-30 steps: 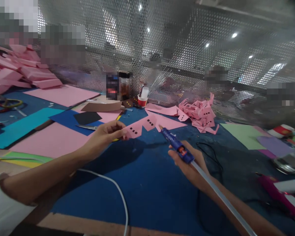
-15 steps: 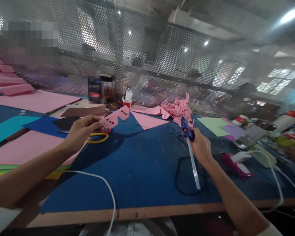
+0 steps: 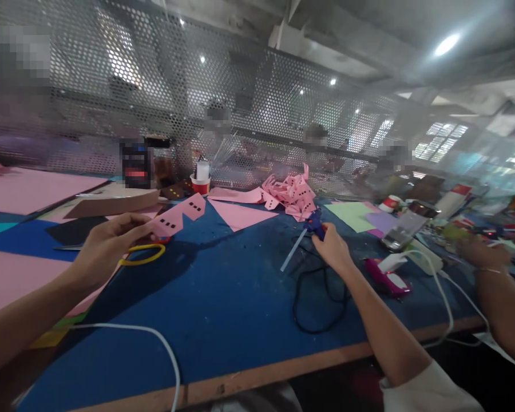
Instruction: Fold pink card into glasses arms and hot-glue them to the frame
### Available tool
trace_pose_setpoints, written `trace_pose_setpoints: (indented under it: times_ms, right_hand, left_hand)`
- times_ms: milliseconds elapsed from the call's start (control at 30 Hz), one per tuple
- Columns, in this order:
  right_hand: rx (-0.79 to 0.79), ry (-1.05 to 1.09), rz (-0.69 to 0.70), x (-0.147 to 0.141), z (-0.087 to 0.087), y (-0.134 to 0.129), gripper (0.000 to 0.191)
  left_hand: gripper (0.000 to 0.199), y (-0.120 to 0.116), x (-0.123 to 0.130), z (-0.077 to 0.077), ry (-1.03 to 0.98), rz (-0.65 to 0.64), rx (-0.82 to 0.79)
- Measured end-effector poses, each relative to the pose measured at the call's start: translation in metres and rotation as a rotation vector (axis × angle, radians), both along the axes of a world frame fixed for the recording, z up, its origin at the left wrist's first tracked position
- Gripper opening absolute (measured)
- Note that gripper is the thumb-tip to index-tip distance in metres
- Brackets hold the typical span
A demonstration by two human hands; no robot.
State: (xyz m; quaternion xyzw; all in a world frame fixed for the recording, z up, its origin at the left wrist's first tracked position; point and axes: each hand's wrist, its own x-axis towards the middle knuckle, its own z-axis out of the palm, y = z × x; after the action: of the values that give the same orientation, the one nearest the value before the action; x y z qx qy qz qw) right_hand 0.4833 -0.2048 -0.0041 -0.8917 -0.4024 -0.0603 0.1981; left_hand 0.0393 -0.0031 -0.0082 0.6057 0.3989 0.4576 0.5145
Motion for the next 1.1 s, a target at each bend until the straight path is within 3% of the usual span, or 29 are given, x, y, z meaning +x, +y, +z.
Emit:
trace_pose_setpoints:
  times_ms: [533, 867, 1100]
  right_hand:
    - [-0.101, 0.044, -0.127, 0.029, -0.010, 0.003, 0.048]
    - [-0.198, 0.007, -0.136, 0.037, -0.018, 0.000, 0.049]
    - [-0.256, -0.056, -0.113, 0.043, -0.025, -0.002, 0.050]
  left_hand:
    - [0.043, 0.006, -0.004, -0.008, 0.085, -0.066, 0.078]
    - [0.033, -0.017, 0.004, 0.010, 0.148, -0.165, 0.177]
    - [0.032, -0.027, 0.006, 0.005, 0.236, -0.224, 0.201]
